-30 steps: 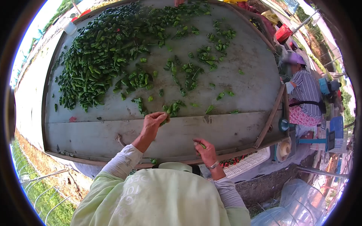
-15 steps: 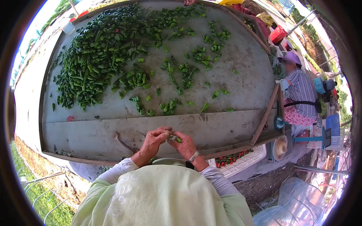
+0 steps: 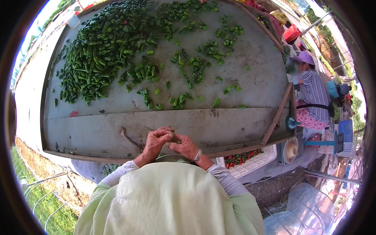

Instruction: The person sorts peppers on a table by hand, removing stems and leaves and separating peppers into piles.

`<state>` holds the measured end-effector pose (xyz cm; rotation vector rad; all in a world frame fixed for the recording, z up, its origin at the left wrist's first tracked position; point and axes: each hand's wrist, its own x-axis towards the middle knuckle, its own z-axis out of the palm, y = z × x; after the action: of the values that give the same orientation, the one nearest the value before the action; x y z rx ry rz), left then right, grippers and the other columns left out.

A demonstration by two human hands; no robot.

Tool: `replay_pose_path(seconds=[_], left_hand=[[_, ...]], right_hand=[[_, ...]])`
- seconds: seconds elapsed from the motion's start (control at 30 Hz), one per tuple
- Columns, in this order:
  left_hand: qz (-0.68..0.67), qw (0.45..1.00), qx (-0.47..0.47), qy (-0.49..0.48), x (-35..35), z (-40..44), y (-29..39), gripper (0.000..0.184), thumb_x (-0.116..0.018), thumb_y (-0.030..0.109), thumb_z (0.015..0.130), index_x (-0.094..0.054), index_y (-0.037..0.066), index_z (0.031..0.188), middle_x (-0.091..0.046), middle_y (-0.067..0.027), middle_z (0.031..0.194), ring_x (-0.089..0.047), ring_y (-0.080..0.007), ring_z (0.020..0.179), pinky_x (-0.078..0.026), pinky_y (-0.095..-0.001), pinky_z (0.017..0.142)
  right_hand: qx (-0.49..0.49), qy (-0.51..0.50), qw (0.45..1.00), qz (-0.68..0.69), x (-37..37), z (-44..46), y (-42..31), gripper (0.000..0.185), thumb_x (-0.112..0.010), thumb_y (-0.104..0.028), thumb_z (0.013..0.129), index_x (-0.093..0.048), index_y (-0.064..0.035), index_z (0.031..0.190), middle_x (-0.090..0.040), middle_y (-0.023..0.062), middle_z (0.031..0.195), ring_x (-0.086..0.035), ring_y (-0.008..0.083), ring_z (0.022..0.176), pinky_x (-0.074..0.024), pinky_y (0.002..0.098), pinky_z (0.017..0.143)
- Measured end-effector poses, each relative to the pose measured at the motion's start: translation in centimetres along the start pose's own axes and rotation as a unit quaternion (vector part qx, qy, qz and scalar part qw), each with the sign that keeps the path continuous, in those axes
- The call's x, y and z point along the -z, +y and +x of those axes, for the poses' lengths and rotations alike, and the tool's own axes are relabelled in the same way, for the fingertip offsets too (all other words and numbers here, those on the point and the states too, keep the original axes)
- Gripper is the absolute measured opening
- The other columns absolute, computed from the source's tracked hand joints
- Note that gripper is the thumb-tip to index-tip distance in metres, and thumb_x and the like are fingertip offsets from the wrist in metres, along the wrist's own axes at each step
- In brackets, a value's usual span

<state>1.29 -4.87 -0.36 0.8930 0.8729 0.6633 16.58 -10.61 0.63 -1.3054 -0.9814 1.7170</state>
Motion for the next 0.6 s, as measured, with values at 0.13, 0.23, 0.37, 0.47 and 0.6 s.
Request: replay_pose_path(seconds=[0.13,0.23,0.37,0.47,0.6], left_hand=[[0.091,0.990,-0.104,0.013,0.2,-0.1,-0.1,0.010,-0.071,0.008,0.074,-0.068,0.001,0.081,-0.063,-0.0071,0.085,-0.057,-0.0176,0.083,-0.046,-0.0307,0.074],[0.274,0.939,-0.204,0.036,0.4,-0.7,0.8,0.007,-0.069,0.003,0.072,-0.065,0.001,0.077,-0.060,-0.0064,0.081,-0.057,-0.0180,0.084,-0.045,-0.0294,0.075],[0.344,0.907,-0.241,0.037,0.9,-1.0,0.4,0.008,-0.068,0.003,0.072,-0.061,0.001,0.075,-0.060,-0.0087,0.077,-0.058,-0.0209,0.073,-0.046,-0.0295,0.065],[0.354,0.908,-0.222,0.029,1.3,-1.2,0.5,0.007,-0.066,0.005,0.074,-0.060,0.001,0.075,-0.060,-0.0085,0.076,-0.057,-0.0208,0.067,-0.046,-0.0294,0.060],[0.224,0.972,-0.059,0.045,0.7,-2.1,1.6,0.012,-0.065,0.009,0.077,-0.057,0.001,0.071,-0.056,-0.0100,0.066,-0.053,-0.0258,0.057,-0.044,-0.0339,0.053]], right_hand=[[-0.046,-0.037,0.994,0.093,-0.3,0.2,0.2,0.016,-0.067,-0.021,0.083,-0.065,-0.0099,0.095,-0.050,-0.0088,0.066,-0.037,-0.0001,0.053,-0.0291,0.0187,0.046],[-0.070,-0.051,0.989,0.122,-0.3,0.1,-0.2,0.016,-0.067,-0.021,0.083,-0.066,-0.0094,0.094,-0.050,-0.0088,0.066,-0.038,0.0002,0.054,-0.0307,0.0192,0.047],[-0.091,-0.071,0.992,0.057,-0.2,0.1,-0.1,0.017,-0.065,-0.023,0.083,-0.067,-0.0085,0.091,-0.051,-0.0076,0.066,-0.041,0.0016,0.057,-0.0330,0.0199,0.051],[-0.110,-0.084,0.990,0.035,-0.2,0.4,-0.5,0.019,-0.063,-0.025,0.082,-0.067,-0.0076,0.090,-0.051,-0.0067,0.065,-0.043,0.0029,0.058,-0.0342,0.0207,0.053],[-0.083,-0.102,0.991,-0.009,-0.9,0.6,-2.0,0.024,-0.060,-0.027,0.082,-0.067,-0.0047,0.088,-0.052,-0.0044,0.064,-0.045,0.0046,0.057,-0.0362,0.0223,0.053]])
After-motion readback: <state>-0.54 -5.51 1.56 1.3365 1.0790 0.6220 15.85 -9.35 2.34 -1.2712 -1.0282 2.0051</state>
